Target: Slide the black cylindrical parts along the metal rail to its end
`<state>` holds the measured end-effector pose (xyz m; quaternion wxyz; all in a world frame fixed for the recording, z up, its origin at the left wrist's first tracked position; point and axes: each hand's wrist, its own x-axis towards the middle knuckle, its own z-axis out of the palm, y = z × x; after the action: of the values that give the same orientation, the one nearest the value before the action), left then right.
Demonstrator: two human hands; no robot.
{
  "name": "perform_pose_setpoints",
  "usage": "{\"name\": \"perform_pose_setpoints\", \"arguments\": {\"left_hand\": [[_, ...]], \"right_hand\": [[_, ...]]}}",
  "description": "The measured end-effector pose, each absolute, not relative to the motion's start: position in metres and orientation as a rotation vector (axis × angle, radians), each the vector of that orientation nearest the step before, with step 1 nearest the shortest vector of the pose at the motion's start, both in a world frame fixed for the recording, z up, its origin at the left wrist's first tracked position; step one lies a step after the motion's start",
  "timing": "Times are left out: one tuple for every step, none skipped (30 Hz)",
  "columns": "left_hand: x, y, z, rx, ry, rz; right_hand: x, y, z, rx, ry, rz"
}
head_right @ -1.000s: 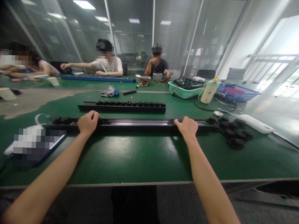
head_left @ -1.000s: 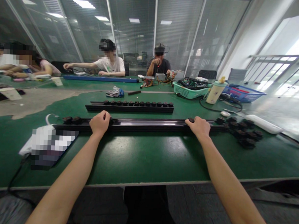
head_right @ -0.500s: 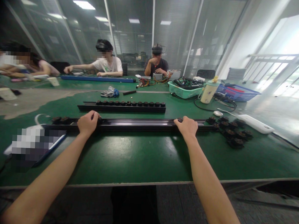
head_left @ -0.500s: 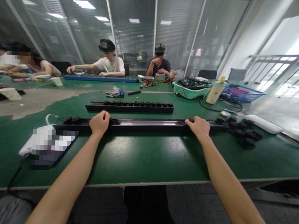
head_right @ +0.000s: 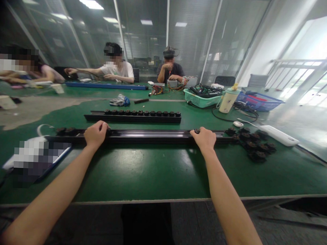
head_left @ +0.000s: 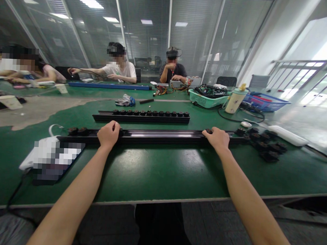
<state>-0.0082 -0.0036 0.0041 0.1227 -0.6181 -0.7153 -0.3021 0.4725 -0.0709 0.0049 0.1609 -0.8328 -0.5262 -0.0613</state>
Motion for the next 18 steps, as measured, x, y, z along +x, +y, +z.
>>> {"name": "perform_pose_setpoints", "arguments": {"left_hand": [[-0.0083, -0.0036, 0.0039, -1.804, -2.083, -0.884], [-0.0084, -0.0035, 0.0037, -1.804, -2.081, -0.887], [-0.0085, -0.0035, 0.0036, -1.805, -2.080, -0.889], [-0.0085, -0.0035, 0.0035, -1.806, -2.081, -0.890], [-0.0085, -0.0035, 0.0035, -1.805, -2.084, -0.890], [-0.0084, -0.0036, 0.0036, -1.805, -2.089, -0.889], [-0.0083, -0.0037, 0.0038, -1.806, -2.093, -0.888], [-0.0082, -0.0038, 0.0041, -1.807, -2.096, -0.888], [-0.0080, -0.0040, 0.0045, -1.807, -2.097, -0.888], [-0.0077, -0.0043, 0.0049, -1.807, -2.096, -0.887], [-0.0075, -0.0046, 0.0053, -1.807, -2.095, -0.885], [-0.0073, -0.0048, 0.0056, -1.805, -2.096, -0.881], [-0.0070, -0.0051, 0.0059, -1.802, -2.100, -0.876], [-0.0069, -0.0053, 0.0061, -1.800, -2.105, -0.869], [-0.0068, -0.0053, 0.0061, -1.798, -2.110, -0.865], [-0.0067, -0.0053, 0.0060, -1.799, -2.111, -0.863], [-0.0067, -0.0051, 0.0058, -1.800, -2.107, -0.865], [-0.0068, -0.0049, 0.0054, -1.800, -2.101, -0.870]], "right_hand": [[0.4725, -0.0712, 0.0050, -2.376, -1.502, -0.173], [0.4726, -0.0713, 0.0051, -2.374, -1.502, -0.171], [0.4727, -0.0714, 0.0052, -2.373, -1.502, -0.168], [0.4727, -0.0714, 0.0053, -2.372, -1.500, -0.165], [0.4727, -0.0714, 0.0054, -2.371, -1.499, -0.162], [0.4727, -0.0713, 0.0055, -2.370, -1.497, -0.159], [0.4726, -0.0714, 0.0057, -2.370, -1.495, -0.157], [0.4724, -0.0714, 0.0059, -2.370, -1.493, -0.155], [0.4722, -0.0716, 0.0061, -2.370, -1.492, -0.152], [0.4720, -0.0718, 0.0064, -2.370, -1.492, -0.149], [0.4718, -0.0720, 0.0066, -2.370, -1.491, -0.146], [0.4717, -0.0721, 0.0069, -2.370, -1.491, -0.144], [0.4716, -0.0723, 0.0071, -2.370, -1.491, -0.142], [0.4715, -0.0724, 0.0072, -2.369, -1.492, -0.142], [0.4716, -0.0724, 0.0073, -2.370, -1.492, -0.142], [0.4717, -0.0724, 0.0073, -2.369, -1.494, -0.143], [0.4719, -0.0722, 0.0072, -2.368, -1.497, -0.144], [0.4721, -0.0721, 0.0070, -2.367, -1.499, -0.146]]}}
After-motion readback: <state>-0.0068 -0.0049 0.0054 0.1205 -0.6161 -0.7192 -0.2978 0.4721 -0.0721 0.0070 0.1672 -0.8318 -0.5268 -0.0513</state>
